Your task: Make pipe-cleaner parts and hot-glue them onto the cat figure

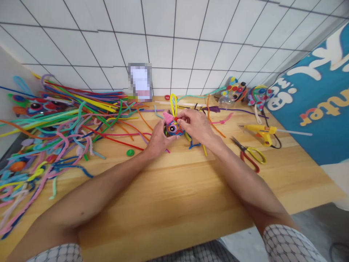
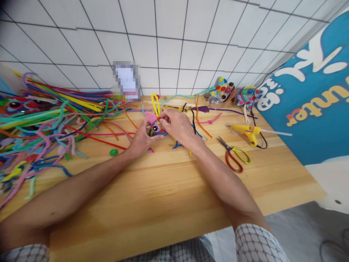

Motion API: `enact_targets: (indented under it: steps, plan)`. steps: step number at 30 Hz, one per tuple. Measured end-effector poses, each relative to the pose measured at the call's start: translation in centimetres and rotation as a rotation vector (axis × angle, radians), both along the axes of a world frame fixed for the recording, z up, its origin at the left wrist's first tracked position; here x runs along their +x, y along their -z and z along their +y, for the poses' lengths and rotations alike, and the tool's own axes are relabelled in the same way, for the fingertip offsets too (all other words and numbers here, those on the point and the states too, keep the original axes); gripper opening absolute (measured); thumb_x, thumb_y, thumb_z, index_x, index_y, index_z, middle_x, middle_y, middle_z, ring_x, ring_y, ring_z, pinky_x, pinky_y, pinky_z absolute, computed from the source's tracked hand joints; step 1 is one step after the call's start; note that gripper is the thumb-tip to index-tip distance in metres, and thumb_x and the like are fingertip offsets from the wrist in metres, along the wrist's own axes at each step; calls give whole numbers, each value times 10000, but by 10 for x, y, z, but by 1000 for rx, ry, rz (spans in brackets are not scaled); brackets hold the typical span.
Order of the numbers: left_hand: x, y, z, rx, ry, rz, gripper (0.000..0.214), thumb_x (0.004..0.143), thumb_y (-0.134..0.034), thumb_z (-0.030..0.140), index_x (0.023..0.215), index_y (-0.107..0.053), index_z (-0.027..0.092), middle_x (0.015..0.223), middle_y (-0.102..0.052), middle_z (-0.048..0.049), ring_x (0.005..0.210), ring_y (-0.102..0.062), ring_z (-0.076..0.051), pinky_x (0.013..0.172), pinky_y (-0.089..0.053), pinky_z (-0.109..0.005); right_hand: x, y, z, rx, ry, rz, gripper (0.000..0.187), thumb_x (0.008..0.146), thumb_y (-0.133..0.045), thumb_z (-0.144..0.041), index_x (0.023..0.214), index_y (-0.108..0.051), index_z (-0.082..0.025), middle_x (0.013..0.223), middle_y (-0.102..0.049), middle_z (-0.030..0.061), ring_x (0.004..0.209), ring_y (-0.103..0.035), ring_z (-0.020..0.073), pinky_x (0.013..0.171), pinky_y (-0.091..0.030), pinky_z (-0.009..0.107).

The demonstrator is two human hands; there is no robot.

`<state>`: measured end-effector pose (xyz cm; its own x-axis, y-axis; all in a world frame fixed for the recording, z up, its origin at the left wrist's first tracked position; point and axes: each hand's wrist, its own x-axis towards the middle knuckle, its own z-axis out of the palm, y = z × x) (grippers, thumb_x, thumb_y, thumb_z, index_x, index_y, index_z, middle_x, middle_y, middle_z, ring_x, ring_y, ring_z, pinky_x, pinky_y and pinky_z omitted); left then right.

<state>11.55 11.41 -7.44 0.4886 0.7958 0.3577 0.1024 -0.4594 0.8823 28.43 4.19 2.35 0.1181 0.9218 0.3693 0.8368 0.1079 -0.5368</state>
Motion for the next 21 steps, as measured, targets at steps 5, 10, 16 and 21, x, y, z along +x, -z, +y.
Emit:
enact_targets:
  steps: [5,10,16,21]
  plan:
    - [0,-2,-1,35,-20,38,551,728,-932,350,1124,-571,222,1123,-679,-63,1032,-669,-254,952,-546,-434,3,-5,-2,-19,-6,-11,142,893,-685,-175,992,-785,-190,881,-781,35,776,-665,190,751,-470,315]
    - [0,-4,-2,56,-11,51,526,746,-918,353,1105,-558,220,1092,-664,-55,1020,-658,-247,948,-542,-426,1,-2,-2,-18,-9,-94,183,877,-694,-180,1041,-777,-185,928,-768,58,835,-658,215,785,-471,342]
    - [-1,-7,-4,58,-8,60,498,757,-903,320,1098,-553,222,1101,-673,-54,1027,-659,-245,942,-541,-420,0,7,-1,32,3,-101,157,880,-691,-194,1020,-759,-217,917,-757,49,872,-658,229,816,-486,360]
    - [-2,-10,-6,54,-10,77,499,741,-905,274,1103,-566,219,1122,-682,-62,1027,-670,-253,943,-542,-423,5,0,-1,44,-1,-48,169,868,-682,-175,1017,-753,-211,881,-758,46,841,-662,230,813,-503,365]
